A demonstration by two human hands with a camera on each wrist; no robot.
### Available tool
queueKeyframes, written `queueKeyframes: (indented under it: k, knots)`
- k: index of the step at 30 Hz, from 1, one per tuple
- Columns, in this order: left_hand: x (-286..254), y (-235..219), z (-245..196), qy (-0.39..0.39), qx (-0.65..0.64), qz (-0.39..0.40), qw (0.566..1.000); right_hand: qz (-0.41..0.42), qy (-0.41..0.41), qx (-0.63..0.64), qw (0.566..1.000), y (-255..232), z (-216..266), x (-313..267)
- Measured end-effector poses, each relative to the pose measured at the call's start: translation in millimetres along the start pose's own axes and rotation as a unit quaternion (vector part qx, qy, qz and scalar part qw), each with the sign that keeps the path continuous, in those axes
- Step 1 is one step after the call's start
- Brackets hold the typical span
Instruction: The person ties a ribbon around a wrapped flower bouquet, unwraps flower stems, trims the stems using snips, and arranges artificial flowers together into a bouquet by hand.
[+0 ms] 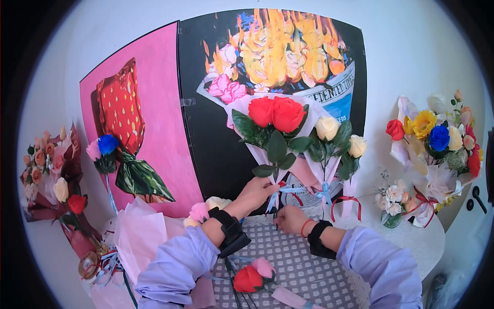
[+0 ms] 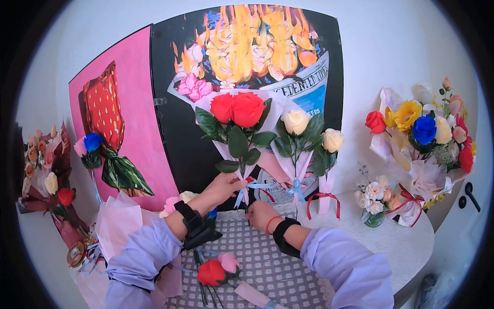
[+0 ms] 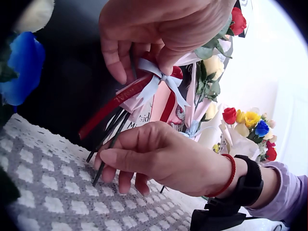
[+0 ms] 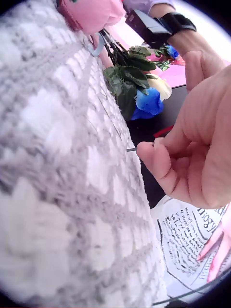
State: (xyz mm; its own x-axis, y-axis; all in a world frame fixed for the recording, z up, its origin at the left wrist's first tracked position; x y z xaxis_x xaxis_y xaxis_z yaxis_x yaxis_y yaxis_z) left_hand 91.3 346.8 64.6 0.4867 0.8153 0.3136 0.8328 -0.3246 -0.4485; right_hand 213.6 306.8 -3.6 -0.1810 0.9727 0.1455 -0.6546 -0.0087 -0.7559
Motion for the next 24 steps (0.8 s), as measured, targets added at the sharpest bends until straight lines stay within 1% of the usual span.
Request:
queueKeyframes:
  k: [1, 3, 4, 6, 10, 13, 14, 16, 17, 18, 19, 24]
  knots:
    - [1.0, -0.2, 0.0, 0.001, 0.008, -0.001, 1.000, 0.001, 0.001, 0.001, 1.000, -0.4, -0.2, 1.4]
    - [3.0, 0.1, 3.1, 0.001, 0.011, -0.001, 1.000, 0.005, -0.020, -0.046, 0.999, -0.3, 0.1, 3.3]
    - [3.7, 0.2, 3.7, 0.002, 0.014, -0.002, 1.000, 0.005, -0.018, -0.045, 0.999, -0.4, -0.5, 4.2]
    - [2.9, 2.1, 1.8, 0.000, 0.009, -0.005, 1.000, 0.013, 0.017, -0.042, 0.999, -0.3, -3.0, 5.3]
    - [3.8, 1.6, 4.9, -0.008, 0.013, -0.007, 1.000, 0.017, 0.011, -0.083, 0.996, -2.7, 2.2, 1.9]
    - [1.7, -0.2, 2.0, -0.009, 0.034, -0.008, 0.999, -0.002, -0.005, -0.072, 0.997, -2.1, 0.4, 1.7]
    - [0.1, -1.4, 0.2, -0.010, 0.035, -0.010, 0.999, 0.014, 0.001, -0.057, 0.998, -1.8, -0.6, 1.2]
    - [-1.9, 2.1, -1.9, -0.038, 0.026, 0.033, 0.998, 0.028, 0.008, -0.041, 0.999, -4.2, 0.8, -1.1]
    - [-2.7, 3.2, -3.5, -0.038, 0.026, 0.034, 0.998, 0.053, 0.030, 0.004, 0.998, -5.5, 1.3, -4.3]
    - [-3.4, 3.1, -5.9, -0.023, 0.018, 0.021, 0.999, 0.077, 0.052, 0.049, 0.994, -6.2, 2.4, -7.8]
    - [-4.2, 2.8, -8.4, -0.007, 0.011, 0.008, 1.000, 0.077, 0.053, 0.049, 0.994, -7.9, 4.9, -10.7]
    - [-7.5, 2.2, -10.4, 0.014, -0.012, 0.026, 0.999, 0.087, 0.059, 0.053, 0.993, -6.5, 4.7, -12.6]
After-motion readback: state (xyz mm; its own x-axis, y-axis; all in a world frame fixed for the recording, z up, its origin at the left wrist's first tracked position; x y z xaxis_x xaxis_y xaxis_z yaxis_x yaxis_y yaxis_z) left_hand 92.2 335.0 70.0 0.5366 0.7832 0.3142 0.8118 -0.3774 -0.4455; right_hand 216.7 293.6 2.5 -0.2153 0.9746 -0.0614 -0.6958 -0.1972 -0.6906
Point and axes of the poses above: each hand's wrist, its own x-axis towards the middle knuckle, its own y-axis out of the palm, z = x × y, the point moved 4 cm from there along x, towards the middle knuckle
